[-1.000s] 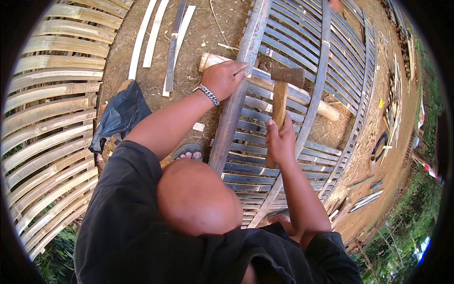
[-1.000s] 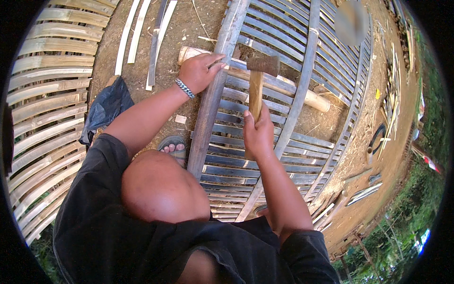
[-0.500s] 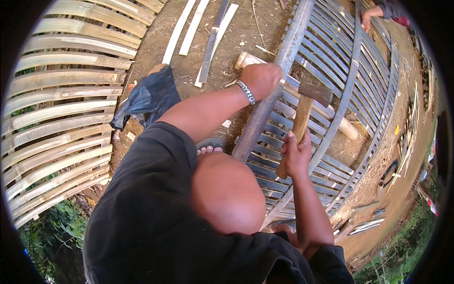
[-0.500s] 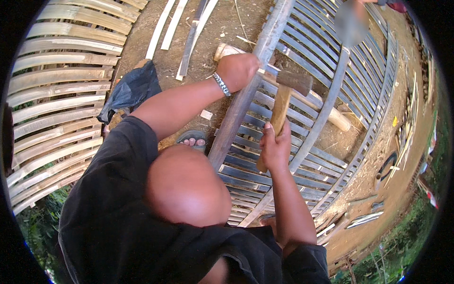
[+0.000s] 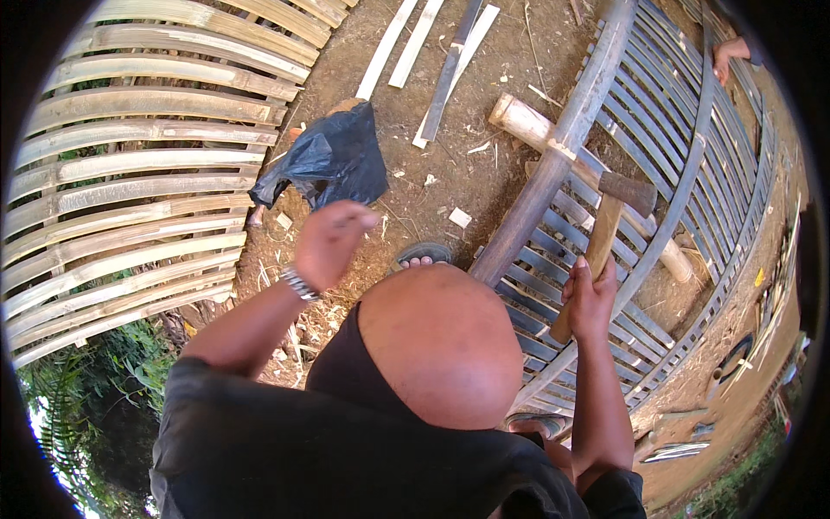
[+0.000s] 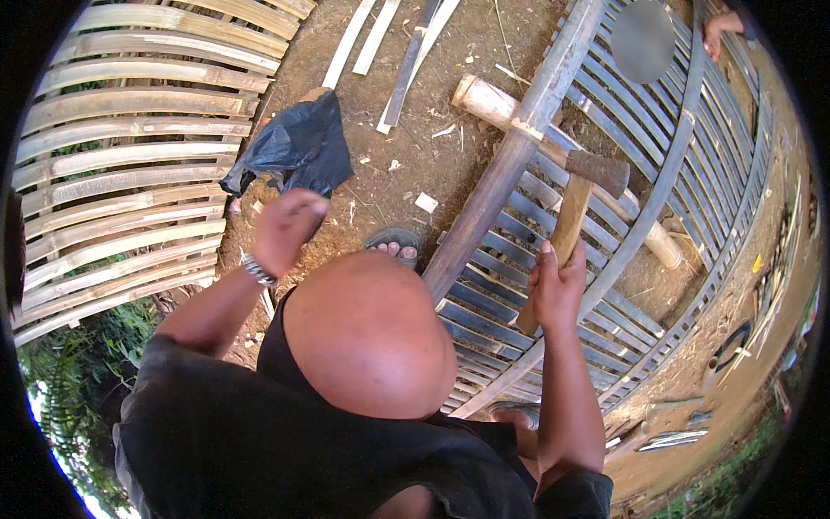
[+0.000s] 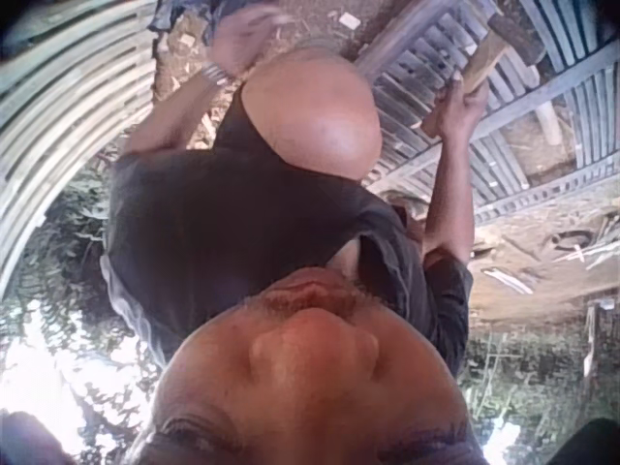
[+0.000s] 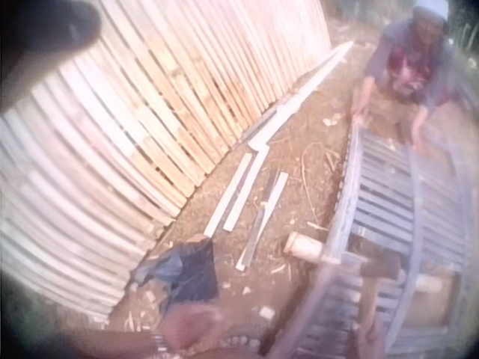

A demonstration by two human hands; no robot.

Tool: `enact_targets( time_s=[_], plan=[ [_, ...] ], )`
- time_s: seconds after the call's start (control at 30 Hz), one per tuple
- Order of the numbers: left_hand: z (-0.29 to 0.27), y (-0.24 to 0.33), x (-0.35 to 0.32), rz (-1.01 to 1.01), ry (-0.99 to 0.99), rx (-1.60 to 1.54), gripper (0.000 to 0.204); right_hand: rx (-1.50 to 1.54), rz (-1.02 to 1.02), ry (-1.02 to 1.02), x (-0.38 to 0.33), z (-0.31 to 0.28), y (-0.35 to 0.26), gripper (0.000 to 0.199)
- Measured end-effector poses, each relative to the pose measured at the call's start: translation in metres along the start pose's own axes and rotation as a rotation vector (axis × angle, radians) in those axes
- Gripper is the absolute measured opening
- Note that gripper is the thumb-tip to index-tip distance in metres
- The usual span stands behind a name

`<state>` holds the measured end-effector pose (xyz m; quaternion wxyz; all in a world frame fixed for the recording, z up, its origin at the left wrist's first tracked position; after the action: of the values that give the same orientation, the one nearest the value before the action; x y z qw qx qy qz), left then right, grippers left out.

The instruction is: The person builds a bamboo structure by aligning horizontal bamboo slats across vertical supports and securing them with nails using a hammer.

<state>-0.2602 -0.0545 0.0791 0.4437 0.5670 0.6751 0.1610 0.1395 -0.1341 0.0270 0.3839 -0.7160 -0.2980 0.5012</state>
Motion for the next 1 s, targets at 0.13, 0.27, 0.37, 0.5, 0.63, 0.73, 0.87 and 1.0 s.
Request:
enact_targets(
  time_s=[0.13,0.27,0.37,0.5,0.63,0.73,0.87,1.0],
  plan=[
    [-0.075,-0.039,0.006,-0.203,0.259,0.278,0.030,-0.052,0.006,-0.034,0.004,0.012,-0.002,0.017],
    [-0.088,-0.036,0.025,-0.279,0.267,0.490,0.038,0.020,0.017,-0.051,0.002,0.026,0.000,0.021],
    [-0.058,-0.023,0.007,-0.145,0.295,0.306,0.042,0.029,0.015,-0.042,-0.003,0.027,0.002,0.032],
    [0.006,-0.020,0.005,-0.514,-0.337,-0.992,0.046,0.007,0.076,-0.064,-0.011,0.028,0.002,0.031],
    [0.052,0.010,0.021,-0.521,-0.440,-1.215,0.048,0.064,0.071,-0.083,-0.013,0.033,-0.003,0.029],
    [0.067,0.020,0.031,-0.440,-0.538,-1.228,0.048,0.066,0.049,-0.091,-0.013,0.038,-0.009,0.025],
    [0.082,0.032,0.037,-0.421,-0.535,-1.167,0.044,0.081,0.058,-0.121,-0.014,0.043,-0.017,0.027],
    [0.089,0.033,0.037,-0.422,-0.489,-1.074,0.038,0.093,0.096,-0.142,-0.017,0.048,-0.018,0.035]
  ],
)
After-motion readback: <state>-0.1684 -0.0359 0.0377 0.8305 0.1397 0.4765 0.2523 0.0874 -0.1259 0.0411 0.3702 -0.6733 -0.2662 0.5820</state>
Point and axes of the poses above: each hand's wrist, its own x-axis towards the middle knuckle, its own z-axis out of the palm, y = z × x, the point moved 7 cm from there along x, towards the middle knuckle, and after that the axes turned 4 degrees about -z, right-handed, at the moved point
